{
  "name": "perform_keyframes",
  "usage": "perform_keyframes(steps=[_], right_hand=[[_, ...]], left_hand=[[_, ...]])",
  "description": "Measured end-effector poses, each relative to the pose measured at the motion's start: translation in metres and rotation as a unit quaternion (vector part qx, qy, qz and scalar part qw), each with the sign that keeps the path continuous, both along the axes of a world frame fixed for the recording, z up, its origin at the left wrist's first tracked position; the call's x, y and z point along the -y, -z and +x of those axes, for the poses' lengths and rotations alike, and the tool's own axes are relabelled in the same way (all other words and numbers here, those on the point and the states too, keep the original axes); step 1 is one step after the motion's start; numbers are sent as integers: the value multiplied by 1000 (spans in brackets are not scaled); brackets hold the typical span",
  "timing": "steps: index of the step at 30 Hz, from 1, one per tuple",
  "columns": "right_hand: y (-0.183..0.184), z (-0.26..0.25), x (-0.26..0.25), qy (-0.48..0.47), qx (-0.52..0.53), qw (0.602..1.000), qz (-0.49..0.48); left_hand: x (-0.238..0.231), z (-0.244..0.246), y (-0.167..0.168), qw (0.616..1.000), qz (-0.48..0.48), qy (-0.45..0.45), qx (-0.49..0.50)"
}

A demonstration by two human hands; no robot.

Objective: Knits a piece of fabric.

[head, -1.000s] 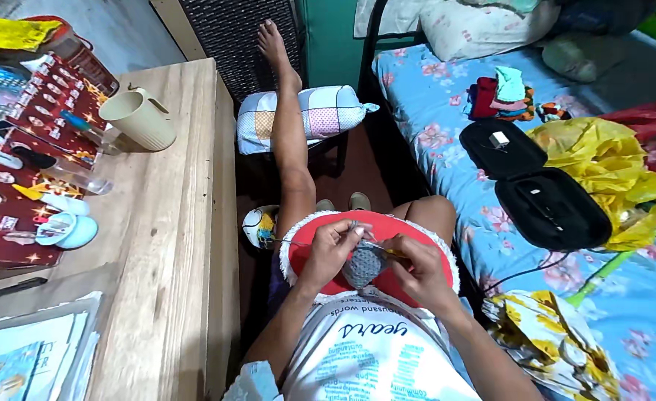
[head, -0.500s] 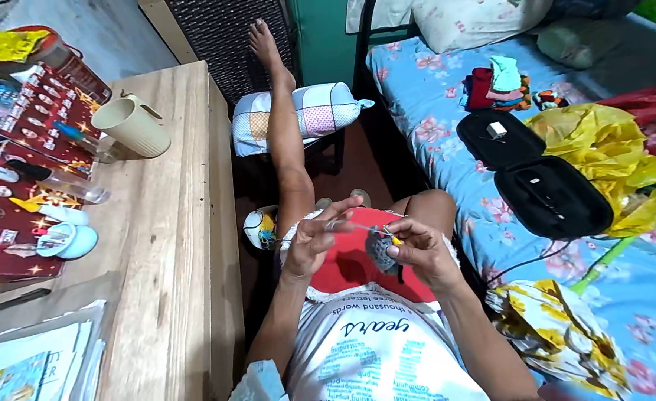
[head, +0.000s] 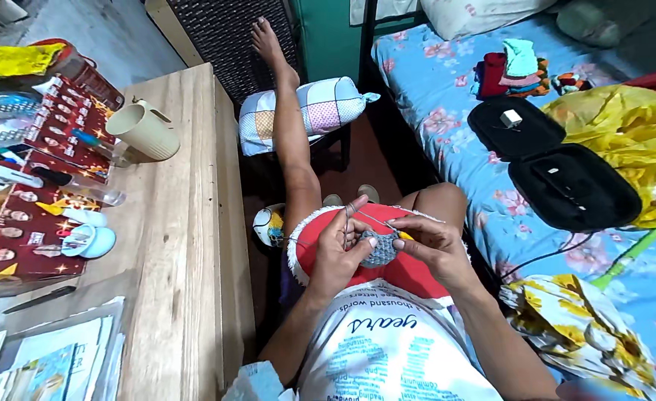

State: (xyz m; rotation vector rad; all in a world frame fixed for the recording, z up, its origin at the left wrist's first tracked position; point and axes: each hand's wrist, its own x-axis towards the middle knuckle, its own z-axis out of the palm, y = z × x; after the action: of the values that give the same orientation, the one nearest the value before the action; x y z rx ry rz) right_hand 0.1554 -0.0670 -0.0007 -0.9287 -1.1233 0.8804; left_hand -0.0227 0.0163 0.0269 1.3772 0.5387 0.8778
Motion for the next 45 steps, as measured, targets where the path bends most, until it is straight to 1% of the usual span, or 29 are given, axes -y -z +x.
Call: perform_keyframes(steps=[2,5,7,11,15,18,21,22,24,27,29,30,31,33,34,35,36,37,38,39,40,41,42,43,44,45], right_hand=[[-1,3,1,1,55,998,8],[-2,14,4,0,194,980,35],[-4,19,7,27,293,955,49],[-12,17,11,109,454,882,71],[-15,10,13,156,523,833,92],[-13,4,12,190,547,808,105],[-11,-8,12,228,560,790,103],[-9,-12,13,241,555,790,99],[-6,-22,14,264,523,806,84],[-3,-35,15,266,451,850,51],[-4,-39,14,247,402,881,36],[-4,-40,13,223,366,903,25],[-6,-39,11,184,313,932,9],[-13,-37,6,100,165,981,-23],[-17,-37,3,74,98,992,-36],[-19,-36,0,60,58,996,-41],[-18,-35,-2,61,64,996,-30],[-14,-34,-3,85,122,989,-3],[-10,-32,-4,131,219,966,31],[-7,-30,-4,189,320,926,62],[-8,-29,-3,236,400,881,85],[-11,-27,-1,258,451,849,95],[-14,-25,1,256,470,839,94],[-16,-22,3,234,455,855,82],[-17,-17,4,193,403,893,52],[-19,-11,5,134,311,941,4]], left_hand=[[-2,1,1,999,-33,2,17],[-3,1,2,998,-49,-12,39],[-2,1,2,998,-44,-19,44],[3,3,-1,999,0,-45,27],[7,4,-1,996,53,-69,5],[11,7,3,990,107,-96,1],[13,10,9,976,179,-123,-11],[14,11,12,969,206,-134,-12],[15,14,17,961,235,-148,-1],[16,18,20,965,210,-153,13],[17,20,22,964,205,-168,20],[16,20,23,961,211,-176,26],[16,20,25,959,215,-178,36],[16,19,23,965,197,-161,60],[16,17,20,973,168,-140,72],[16,15,15,981,134,-118,81],[14,13,10,985,106,-104,85],[11,10,6,987,92,-98,84],[9,7,4,988,92,-100,80],[6,6,3,986,100,-108,73],[4,4,2,985,112,-118,61],[3,3,2,984,119,-123,46],[2,3,2,985,120,-117,32],[1,3,3,987,115,-109,26],[0,4,4,989,107,-100,28],[-1,4,5,990,100,-91,34]])
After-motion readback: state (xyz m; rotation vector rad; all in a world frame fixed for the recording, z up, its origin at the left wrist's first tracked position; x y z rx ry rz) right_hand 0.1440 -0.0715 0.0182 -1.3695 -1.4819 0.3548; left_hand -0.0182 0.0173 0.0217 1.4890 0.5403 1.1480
